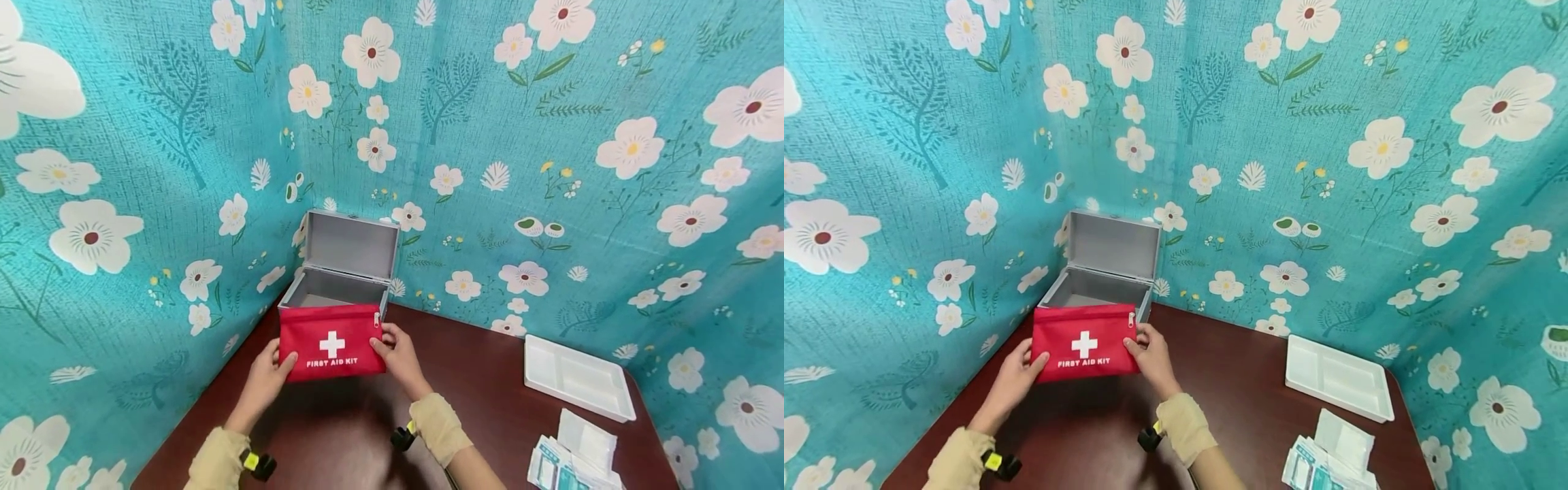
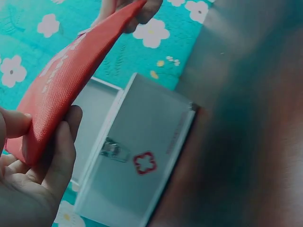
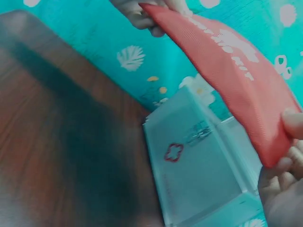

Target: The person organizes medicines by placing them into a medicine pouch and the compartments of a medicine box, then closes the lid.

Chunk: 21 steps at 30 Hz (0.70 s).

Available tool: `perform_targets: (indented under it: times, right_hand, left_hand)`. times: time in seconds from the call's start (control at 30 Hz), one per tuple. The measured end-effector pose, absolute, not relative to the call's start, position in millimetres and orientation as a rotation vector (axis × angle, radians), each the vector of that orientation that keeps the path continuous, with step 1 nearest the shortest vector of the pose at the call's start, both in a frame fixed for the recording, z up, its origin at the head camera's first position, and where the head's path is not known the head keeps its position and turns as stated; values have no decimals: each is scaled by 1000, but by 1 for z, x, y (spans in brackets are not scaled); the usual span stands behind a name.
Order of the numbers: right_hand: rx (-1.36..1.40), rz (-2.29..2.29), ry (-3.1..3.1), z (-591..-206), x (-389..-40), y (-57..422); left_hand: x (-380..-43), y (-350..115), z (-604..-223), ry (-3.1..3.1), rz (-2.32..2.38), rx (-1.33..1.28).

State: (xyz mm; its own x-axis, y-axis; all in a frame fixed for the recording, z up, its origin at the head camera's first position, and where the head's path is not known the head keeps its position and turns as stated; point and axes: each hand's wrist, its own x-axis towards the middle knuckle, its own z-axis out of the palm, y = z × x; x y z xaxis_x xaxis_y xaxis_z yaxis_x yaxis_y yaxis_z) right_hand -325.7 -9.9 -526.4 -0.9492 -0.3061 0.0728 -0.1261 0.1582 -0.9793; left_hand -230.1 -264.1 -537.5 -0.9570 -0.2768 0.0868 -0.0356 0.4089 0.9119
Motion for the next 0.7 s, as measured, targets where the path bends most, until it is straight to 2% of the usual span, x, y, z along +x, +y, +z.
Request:
perform_targets:
  times: [0.33, 0.57, 0.7]
  right_hand:
    - [-429, -1757, 2528, -511, -367, -24]
    - [-387, -1561, 2666, -503, -391, -39]
    - [-399, -1427, 2705, -501, -402, -48]
  left_hand:
    - [-305, -289, -504, -2647, -1400, 194]
    - [-350, -295, -498, -2771, -1247, -28]
    - [-369, -296, -495, -2912, -1082, -19]
